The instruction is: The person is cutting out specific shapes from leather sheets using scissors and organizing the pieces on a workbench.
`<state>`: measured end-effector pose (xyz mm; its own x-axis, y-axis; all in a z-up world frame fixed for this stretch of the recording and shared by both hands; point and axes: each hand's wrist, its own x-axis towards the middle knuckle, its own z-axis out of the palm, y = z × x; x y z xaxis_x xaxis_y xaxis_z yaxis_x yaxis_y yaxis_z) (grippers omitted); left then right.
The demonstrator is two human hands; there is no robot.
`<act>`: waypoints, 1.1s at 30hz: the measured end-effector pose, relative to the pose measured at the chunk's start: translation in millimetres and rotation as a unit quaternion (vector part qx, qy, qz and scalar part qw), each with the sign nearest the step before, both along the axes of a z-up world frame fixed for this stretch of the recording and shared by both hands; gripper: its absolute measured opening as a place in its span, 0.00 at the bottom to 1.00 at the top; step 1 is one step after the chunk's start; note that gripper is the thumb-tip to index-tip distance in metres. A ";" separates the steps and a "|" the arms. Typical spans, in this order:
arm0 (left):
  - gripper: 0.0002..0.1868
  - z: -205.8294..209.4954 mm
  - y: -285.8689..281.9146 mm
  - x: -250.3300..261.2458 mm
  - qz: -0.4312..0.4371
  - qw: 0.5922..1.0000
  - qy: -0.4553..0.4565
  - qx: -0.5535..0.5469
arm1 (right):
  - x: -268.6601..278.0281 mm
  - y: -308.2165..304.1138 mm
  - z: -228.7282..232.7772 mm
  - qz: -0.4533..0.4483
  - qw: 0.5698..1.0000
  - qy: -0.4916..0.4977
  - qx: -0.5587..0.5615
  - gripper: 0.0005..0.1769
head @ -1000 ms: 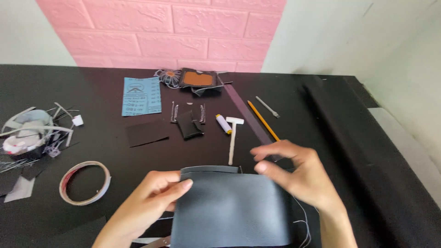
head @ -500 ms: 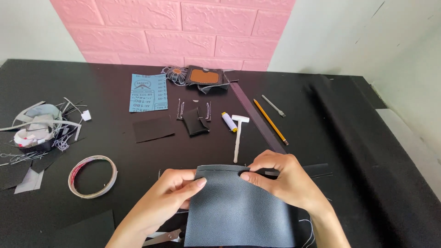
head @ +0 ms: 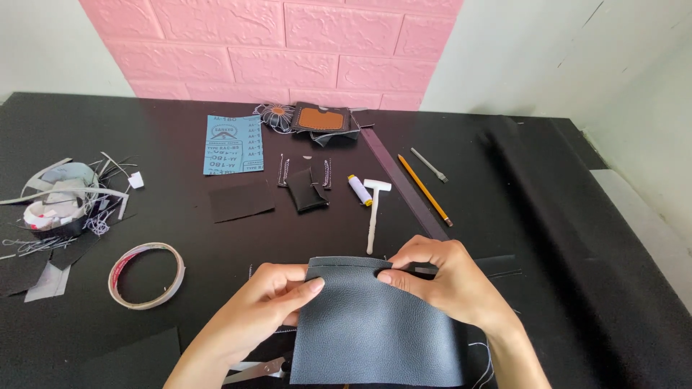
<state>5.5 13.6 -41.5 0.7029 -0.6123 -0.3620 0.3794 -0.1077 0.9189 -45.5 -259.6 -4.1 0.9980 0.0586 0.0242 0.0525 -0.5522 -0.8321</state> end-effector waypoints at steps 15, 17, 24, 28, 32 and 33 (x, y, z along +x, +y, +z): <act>0.25 3.7 2.3 -0.9 -0.005 1.000 0.001 0.023 | 0.0 0.1 1.4 0.012 1.000 0.004 0.016 0.03; 0.28 6.0 3.2 -0.6 -0.009 0.999 -0.005 0.037 | -0.1 0.8 1.1 -0.002 1.000 0.020 0.014 0.03; 0.22 54.6 -4.3 -11.9 0.006 0.996 0.082 0.018 | 2.8 -5.5 -7.5 -0.006 1.000 0.005 0.002 0.04; 0.25 56.5 2.1 -12.4 -0.025 0.998 0.034 -0.039 | 6.1 -13.9 -15.3 -0.020 0.999 -0.037 -0.005 0.05; 0.20 67.0 3.7 -12.8 -0.019 0.999 0.044 -0.024 | 6.5 -18.5 -14.4 -0.026 0.999 -0.045 0.006 0.06; 0.20 65.0 4.4 -12.8 -0.016 0.999 0.045 -0.024 | 6.7 -19.4 -14.8 -0.023 0.999 -0.044 0.006 0.06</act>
